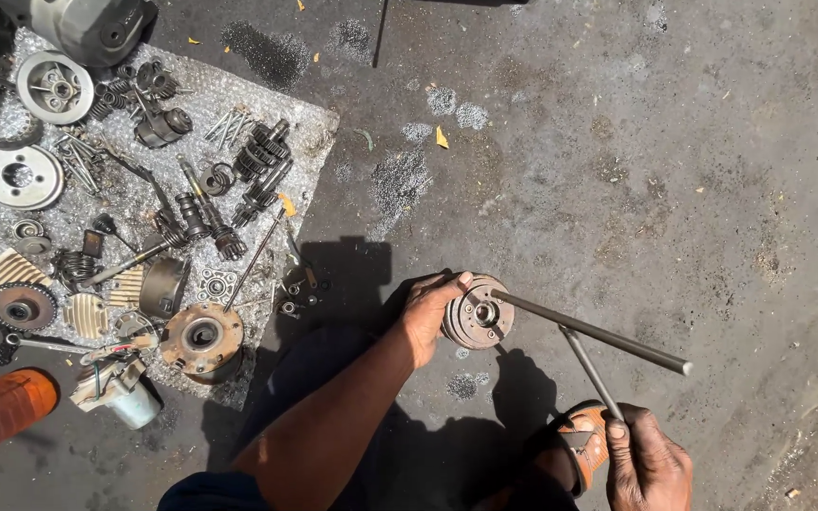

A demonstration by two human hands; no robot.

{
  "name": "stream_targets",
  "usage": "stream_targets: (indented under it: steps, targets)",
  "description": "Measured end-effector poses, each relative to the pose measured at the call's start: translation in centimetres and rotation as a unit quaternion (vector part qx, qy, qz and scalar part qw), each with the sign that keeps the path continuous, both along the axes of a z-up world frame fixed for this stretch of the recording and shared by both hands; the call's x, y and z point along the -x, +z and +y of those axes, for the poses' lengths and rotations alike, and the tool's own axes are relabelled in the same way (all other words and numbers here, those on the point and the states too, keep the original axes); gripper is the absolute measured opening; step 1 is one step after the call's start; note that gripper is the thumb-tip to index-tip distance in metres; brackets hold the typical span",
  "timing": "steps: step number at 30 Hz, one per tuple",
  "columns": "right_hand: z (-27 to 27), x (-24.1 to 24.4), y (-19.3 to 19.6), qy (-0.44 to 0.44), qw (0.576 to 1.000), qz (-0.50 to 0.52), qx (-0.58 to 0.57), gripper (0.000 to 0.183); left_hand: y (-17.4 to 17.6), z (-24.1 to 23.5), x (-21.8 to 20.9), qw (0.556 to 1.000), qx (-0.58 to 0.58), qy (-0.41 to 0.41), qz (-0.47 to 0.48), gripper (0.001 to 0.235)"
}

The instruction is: The person sits on the ground in a repair yard handling a motorcycle clutch/flywheel assembly. They turn and reposition the round metal part, use a T-handle tool on it, and wipe it with a rag.

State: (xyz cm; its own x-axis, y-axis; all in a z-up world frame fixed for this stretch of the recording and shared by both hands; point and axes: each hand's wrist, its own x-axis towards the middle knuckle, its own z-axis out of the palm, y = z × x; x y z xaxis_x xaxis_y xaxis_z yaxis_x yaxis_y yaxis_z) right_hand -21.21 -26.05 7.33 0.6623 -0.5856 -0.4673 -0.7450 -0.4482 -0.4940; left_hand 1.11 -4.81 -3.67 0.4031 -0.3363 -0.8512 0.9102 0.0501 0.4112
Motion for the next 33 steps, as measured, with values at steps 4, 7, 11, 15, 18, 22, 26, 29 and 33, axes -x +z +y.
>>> stream_targets:
  steps: [4, 7, 11, 15, 18, 22, 26, 29, 33]
  targets:
    - [0.0, 0.6, -1.6, 0.002, 1.0, -0.017, 0.006, 0.017, 0.5, 0.0, -0.3, 1.0, 0.009, -0.009, -0.003, 0.035]
    - [-0.2, -0.9, -2.0, 0.109, 0.99, -0.066, 0.056, 0.019, 0.3, -0.1, -0.6, 1.0, -0.002, 0.011, 0.001, 0.029]
    - [0.6, -2.0, 2.7, 0.03, 0.991, -0.106, 0.075, 0.021, -0.2, 0.1, 0.7, 1.0, -0.003, -0.015, 0.007, 0.03]
    - [-0.4, 1.5, -2.1, 0.013, 0.978, -0.192, 0.078, 0.023, -0.2, -0.3, 0.2, 1.0, 0.021, 0.017, 0.003, 0.028]
    - [-0.5, -0.6, -2.5, 0.052, 0.987, -0.121, 0.092, 0.026, -0.9, 0.3, -0.3, 0.999, 0.009, 0.027, -0.023, 0.027]
    - [0.2, -0.6, 1.0, -0.061, 0.981, -0.183, 0.024, 0.024, 1.0, 0.1, -0.6, 0.999, 0.035, 0.008, -0.011, 0.029]
    - [0.1, 0.2, -2.9, 0.022, 0.986, -0.167, 0.016, 0.024, 0.7, -0.2, -0.9, 1.0, 0.0, 0.004, -0.004, 0.028]
    - [0.6, -0.2, -1.8, 0.049, 0.998, -0.049, 0.001, 0.023, -0.2, 0.8, -0.2, 0.998, -0.028, 0.033, 0.038, 0.024]
    - [0.3, 1.1, -1.0, -0.029, 0.985, -0.172, -0.01, 0.022, -0.1, -0.2, 0.4, 1.0, 0.028, 0.014, -0.003, 0.029]
